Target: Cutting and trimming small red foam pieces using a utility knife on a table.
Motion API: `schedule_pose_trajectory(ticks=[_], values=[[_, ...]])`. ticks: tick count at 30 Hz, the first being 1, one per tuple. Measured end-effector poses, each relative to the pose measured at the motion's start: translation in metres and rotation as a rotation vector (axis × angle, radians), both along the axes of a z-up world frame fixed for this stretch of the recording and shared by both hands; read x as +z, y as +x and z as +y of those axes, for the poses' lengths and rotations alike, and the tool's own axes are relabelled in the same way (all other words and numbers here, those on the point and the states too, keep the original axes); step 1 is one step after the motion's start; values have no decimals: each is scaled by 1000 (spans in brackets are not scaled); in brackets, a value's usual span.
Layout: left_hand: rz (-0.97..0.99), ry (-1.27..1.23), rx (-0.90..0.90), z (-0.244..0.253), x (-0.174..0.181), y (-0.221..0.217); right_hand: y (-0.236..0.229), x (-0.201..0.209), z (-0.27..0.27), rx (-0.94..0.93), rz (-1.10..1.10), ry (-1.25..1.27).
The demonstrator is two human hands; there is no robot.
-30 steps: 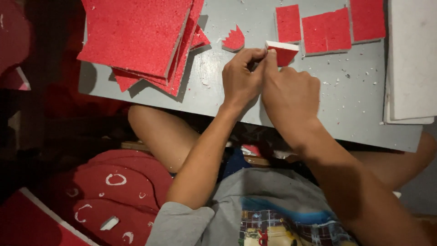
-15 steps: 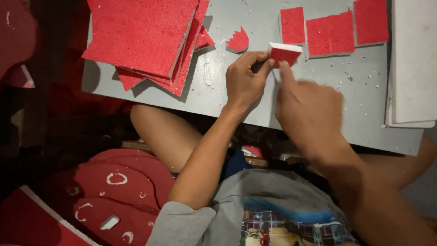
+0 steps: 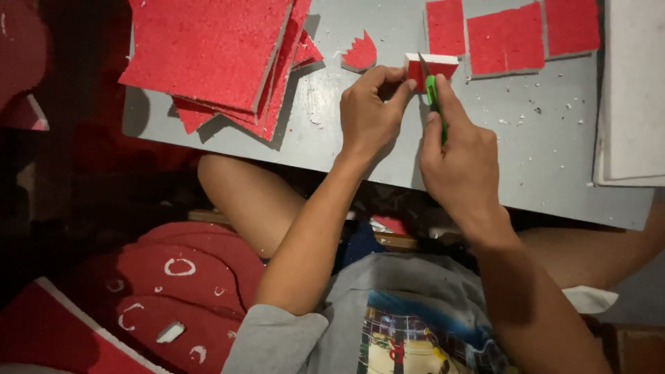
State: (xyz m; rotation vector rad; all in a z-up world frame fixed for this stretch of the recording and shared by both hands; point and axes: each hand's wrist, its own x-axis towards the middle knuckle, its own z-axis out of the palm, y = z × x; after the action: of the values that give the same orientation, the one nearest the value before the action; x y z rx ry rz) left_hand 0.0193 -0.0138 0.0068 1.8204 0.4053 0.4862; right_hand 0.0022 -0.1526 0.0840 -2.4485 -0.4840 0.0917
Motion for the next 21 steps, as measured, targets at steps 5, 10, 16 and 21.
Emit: schedule_pose_trajectory(ticks=[5, 10, 16, 21], values=[[7, -10, -4, -1, 3, -1, 2, 2, 4, 5, 13, -38], [-14, 9, -18, 0, 0, -2, 4, 11, 7, 17, 6, -68], [-54, 13, -37, 1, -7, -2, 9, 20, 13, 72, -71, -181], [-35, 45, -65, 2, -6, -3, 23, 28, 22, 135, -59, -272]])
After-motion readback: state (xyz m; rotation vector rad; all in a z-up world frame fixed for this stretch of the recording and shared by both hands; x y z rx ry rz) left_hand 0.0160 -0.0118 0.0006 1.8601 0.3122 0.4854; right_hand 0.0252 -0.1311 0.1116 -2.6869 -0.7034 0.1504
